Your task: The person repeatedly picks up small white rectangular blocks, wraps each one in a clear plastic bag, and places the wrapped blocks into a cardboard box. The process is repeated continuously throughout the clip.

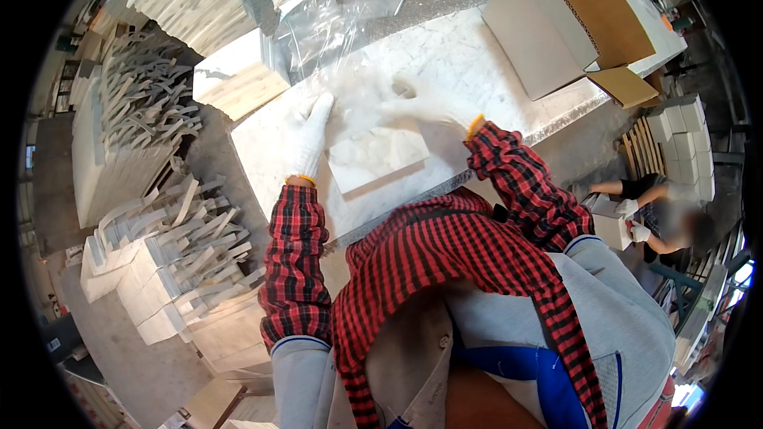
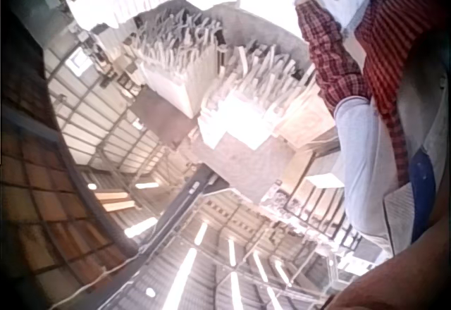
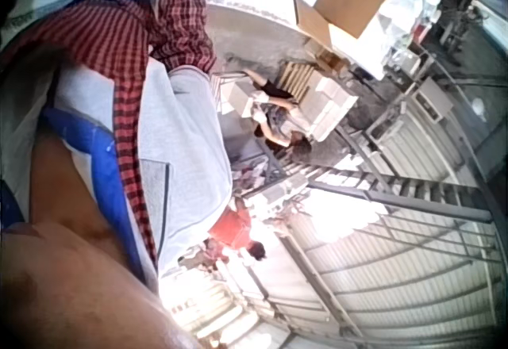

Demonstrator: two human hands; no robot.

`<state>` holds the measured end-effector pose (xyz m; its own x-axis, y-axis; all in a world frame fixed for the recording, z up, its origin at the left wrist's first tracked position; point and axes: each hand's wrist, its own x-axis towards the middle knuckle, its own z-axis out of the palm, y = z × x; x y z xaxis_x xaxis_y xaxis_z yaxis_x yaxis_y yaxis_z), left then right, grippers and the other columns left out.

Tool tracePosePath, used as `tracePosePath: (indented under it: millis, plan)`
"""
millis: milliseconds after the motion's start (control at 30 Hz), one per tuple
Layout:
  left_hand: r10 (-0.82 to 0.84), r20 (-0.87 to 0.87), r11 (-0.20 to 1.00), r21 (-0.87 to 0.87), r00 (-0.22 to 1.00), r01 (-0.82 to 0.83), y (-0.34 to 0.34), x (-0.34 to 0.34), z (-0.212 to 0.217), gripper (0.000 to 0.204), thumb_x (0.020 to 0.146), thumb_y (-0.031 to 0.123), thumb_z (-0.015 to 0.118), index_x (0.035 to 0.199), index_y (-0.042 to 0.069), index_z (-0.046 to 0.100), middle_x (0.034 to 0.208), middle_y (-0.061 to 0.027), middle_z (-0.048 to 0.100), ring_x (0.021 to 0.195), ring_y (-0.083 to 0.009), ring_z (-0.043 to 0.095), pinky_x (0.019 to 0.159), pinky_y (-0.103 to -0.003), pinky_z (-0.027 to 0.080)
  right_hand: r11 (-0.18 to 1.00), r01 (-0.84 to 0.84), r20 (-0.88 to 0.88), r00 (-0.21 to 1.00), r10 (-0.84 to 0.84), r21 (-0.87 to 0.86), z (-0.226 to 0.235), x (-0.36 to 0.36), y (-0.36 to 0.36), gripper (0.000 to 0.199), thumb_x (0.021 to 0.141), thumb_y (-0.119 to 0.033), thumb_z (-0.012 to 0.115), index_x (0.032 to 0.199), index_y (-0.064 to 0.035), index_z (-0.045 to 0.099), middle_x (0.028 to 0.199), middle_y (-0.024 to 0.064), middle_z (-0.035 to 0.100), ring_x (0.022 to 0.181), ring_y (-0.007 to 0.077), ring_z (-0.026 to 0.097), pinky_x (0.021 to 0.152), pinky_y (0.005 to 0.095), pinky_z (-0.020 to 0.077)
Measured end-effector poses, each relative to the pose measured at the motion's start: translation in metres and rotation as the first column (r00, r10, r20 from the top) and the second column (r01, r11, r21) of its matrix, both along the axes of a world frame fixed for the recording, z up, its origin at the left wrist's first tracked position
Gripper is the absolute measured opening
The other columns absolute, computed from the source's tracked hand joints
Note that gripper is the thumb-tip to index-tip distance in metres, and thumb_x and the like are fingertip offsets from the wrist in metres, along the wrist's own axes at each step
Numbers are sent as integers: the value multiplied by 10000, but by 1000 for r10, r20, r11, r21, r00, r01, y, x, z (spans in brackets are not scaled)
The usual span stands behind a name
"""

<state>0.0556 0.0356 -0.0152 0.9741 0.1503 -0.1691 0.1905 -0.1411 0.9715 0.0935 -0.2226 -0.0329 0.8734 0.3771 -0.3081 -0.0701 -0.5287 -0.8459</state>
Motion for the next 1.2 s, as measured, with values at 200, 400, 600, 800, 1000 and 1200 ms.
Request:
tracePosePath:
  millis: [200, 400, 600, 800, 1000, 1200]
  plan:
    - [23, 1, 995, -94, 1000, -22, 2, -1, -16, 327, 1001, 281, 708, 1122, -15, 776, 975, -16, 754, 884, -87, 652, 829, -262, 516, 985, -170, -96, 981, 169, -3, 9, 22, -4, 511, 844, -286, 825, 1275, -33, 714, 1080, 74, 770, 968, 140, 683, 868, 294, 527]
    - [8, -42, 1000, -3, 999, -9, -5, -7, 3, 332, 1008, 288, 696, 1106, -20, 776, 965, -30, 752, 870, -97, 650, 803, -269, 518, 994, -105, -93, 990, 105, 10, 1, 20, -10, 428, 831, -116, 768, 1252, -46, 738, 982, 24, 774, 865, 97, 675, 798, 277, 533]
    - [27, -21, 994, -109, 999, -29, -7, -14, -2, 337, 1014, 282, 686, 1102, -33, 770, 969, -44, 755, 891, -113, 658, 840, -282, 517, 998, -1, -25, 1000, -1, -65, 21, 2, 2, 422, 833, -39, 688, 1252, -26, 730, 927, 25, 765, 852, 108, 693, 789, 278, 544]
    - [9, -20, 998, -62, 1000, -11, -6, -14, 8, 348, 1015, 262, 682, 1178, -35, 759, 1062, -74, 766, 961, -126, 684, 892, -288, 523, 951, 155, -238, 967, -91, 267, -1, 4, -1, 577, 844, 3, 647, 1419, -20, 606, 1190, 113, 726, 1054, 173, 697, 934, 305, 548]
    - [20, 27, 988, -152, 999, -16, -11, -21, 23, 350, 1020, 250, 674, 1204, -38, 750, 1097, -96, 765, 1006, -139, 686, 933, -296, 520, 642, 244, -494, 835, 242, 727, 20, 12, -10, 750, 873, -2, 645, 1584, -2, 407, 1477, 183, 577, 1254, 246, 627, 1086, 335, 490]
    - [28, 4, 985, -170, 1000, -27, -10, -44, 53, 306, 1010, 219, 674, 1192, -11, 764, 1150, -67, 759, 1118, -146, 670, 1005, -309, 501, 757, 148, -278, 959, 47, 636, 76, 6, 0, 740, 859, -39, 670, 1569, -37, 461, 1424, 145, 640, 1198, 220, 664, 1059, 335, 500]
